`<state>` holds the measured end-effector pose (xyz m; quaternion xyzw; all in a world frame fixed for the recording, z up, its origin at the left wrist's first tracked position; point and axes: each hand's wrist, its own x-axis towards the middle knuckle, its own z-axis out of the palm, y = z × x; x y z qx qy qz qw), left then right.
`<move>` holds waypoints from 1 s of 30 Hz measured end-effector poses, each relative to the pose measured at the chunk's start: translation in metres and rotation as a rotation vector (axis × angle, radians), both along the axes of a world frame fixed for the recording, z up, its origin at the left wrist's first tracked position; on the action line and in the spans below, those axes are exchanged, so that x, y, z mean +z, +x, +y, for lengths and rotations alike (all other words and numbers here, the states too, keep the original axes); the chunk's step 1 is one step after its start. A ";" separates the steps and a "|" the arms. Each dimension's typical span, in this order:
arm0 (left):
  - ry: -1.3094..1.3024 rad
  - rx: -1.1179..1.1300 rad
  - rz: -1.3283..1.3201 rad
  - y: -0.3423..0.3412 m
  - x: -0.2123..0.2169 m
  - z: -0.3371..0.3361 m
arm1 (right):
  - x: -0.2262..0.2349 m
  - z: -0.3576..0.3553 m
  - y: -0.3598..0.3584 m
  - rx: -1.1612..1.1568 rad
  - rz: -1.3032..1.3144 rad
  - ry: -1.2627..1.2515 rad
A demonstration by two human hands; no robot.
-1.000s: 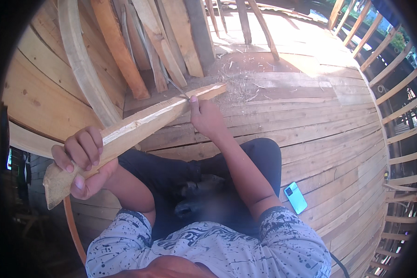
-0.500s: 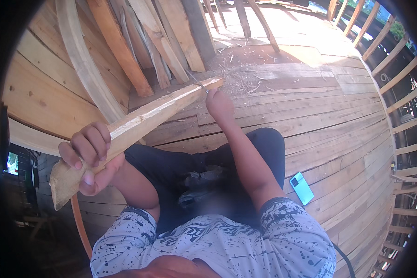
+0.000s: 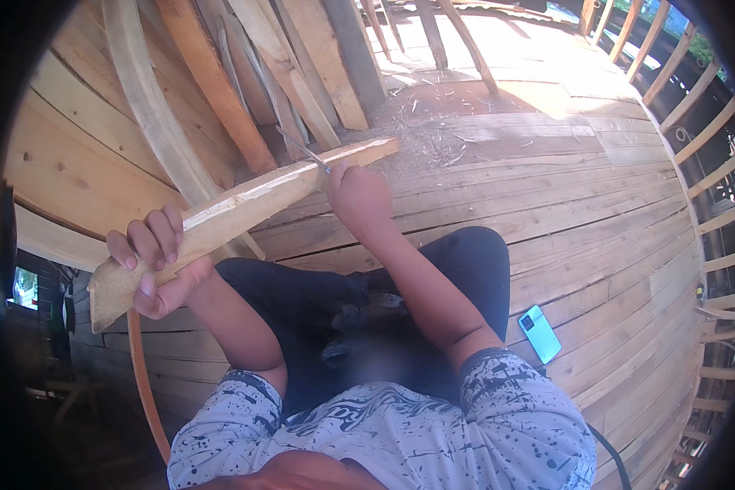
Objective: The person sits on a wooden floor and carves a long, curved piece of wood using a knife. They hold the wood with their left hand and use the knife in their right hand to shave off thin strips of wood, refining the shape of the piece.
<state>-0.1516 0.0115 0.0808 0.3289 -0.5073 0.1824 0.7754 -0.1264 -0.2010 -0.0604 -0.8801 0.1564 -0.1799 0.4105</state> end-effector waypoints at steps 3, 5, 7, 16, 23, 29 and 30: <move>0.068 -0.006 -0.089 0.002 -0.001 0.001 | 0.021 0.011 -0.007 0.062 0.018 -0.021; 0.063 -0.025 -0.066 -0.003 0.001 -0.010 | -0.051 -0.040 0.021 -0.064 0.078 -0.067; 0.080 -0.054 -0.094 -0.003 0.002 -0.018 | -0.087 -0.081 0.030 -0.115 0.125 -0.075; 0.040 -0.014 -0.037 -0.006 0.001 -0.010 | -0.018 -0.032 0.021 -0.007 0.172 -0.033; 0.022 -0.002 -0.036 0.001 -0.003 0.004 | -0.010 -0.012 0.021 0.118 0.086 -0.079; -0.034 -0.067 -0.002 0.009 -0.004 -0.008 | -0.112 -0.121 0.055 0.044 0.066 -0.459; -0.019 -0.059 -0.010 0.008 -0.005 -0.005 | -0.105 -0.108 0.058 0.078 0.062 -0.467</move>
